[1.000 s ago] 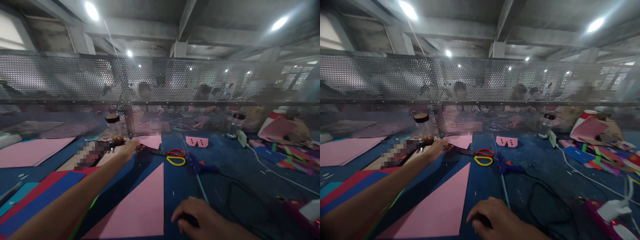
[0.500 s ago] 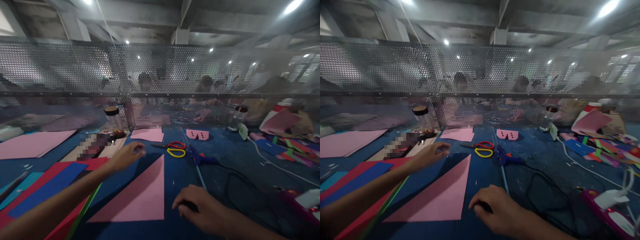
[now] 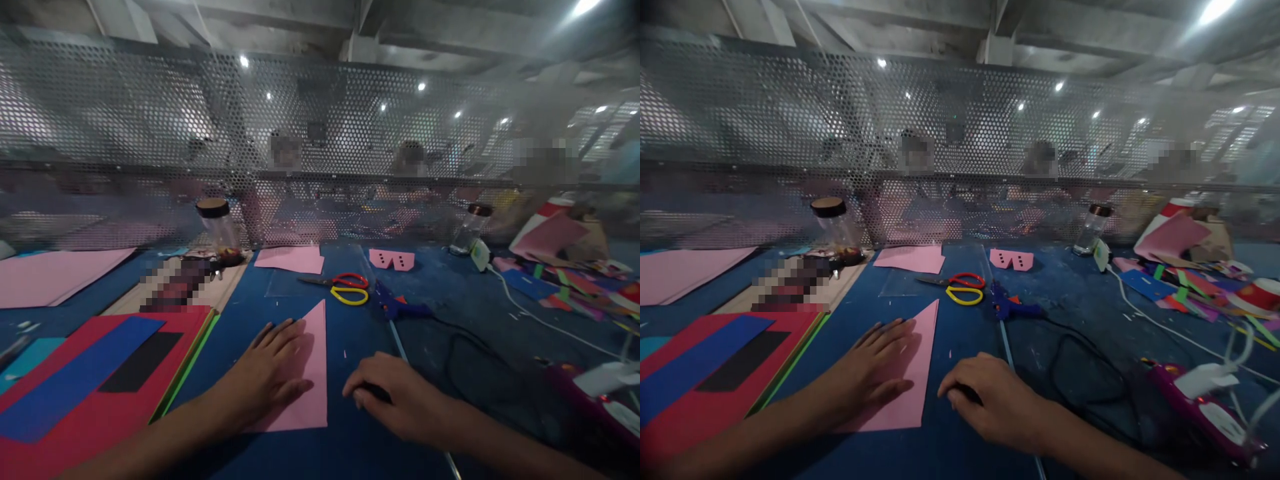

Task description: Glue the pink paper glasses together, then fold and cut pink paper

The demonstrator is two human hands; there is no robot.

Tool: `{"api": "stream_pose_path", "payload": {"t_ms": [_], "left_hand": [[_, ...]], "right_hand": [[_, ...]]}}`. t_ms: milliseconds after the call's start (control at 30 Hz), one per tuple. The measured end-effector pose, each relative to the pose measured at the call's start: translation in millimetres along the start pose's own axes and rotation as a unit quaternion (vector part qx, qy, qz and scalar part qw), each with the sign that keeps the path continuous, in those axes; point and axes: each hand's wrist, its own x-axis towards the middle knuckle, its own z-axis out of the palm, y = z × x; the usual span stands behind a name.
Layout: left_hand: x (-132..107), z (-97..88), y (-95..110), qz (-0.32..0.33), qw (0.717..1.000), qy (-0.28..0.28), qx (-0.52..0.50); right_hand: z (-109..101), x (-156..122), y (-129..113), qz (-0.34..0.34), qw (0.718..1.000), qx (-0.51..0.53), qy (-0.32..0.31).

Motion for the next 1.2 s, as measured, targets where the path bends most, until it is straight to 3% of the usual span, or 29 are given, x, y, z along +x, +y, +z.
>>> {"api": "stream_pose_path", "payload": {"t_ms": [500,567,667,767,1200], "left_hand": [[-4,-5.3,13,0.095,0.993,0.031,-0.061],[-4,-7.8,14,0.069,0.993,0.056,-0.073],[-5,-11.5,12,-0.033,0.994,0.089,-0.051],[-5,-13.4,9,-0.114,0.991,0.071,-0.025],[-4,-16.0,-7,-0.121,0.989,0.081,-0.01]], "right_hand": [[-1,0,1,-0.002,1.0,-0.011,-0.014],[-2,-1,1,-0.002,1.0,-0.01,-0.018],[-3,-2,1,-0.002,1.0,-0.011,-0.019],[-3,-3,0,-0.004,1.0,-0.014,-0.016],[-2,-5,0,0.002,1.0,-0.009,-0.021]]}}
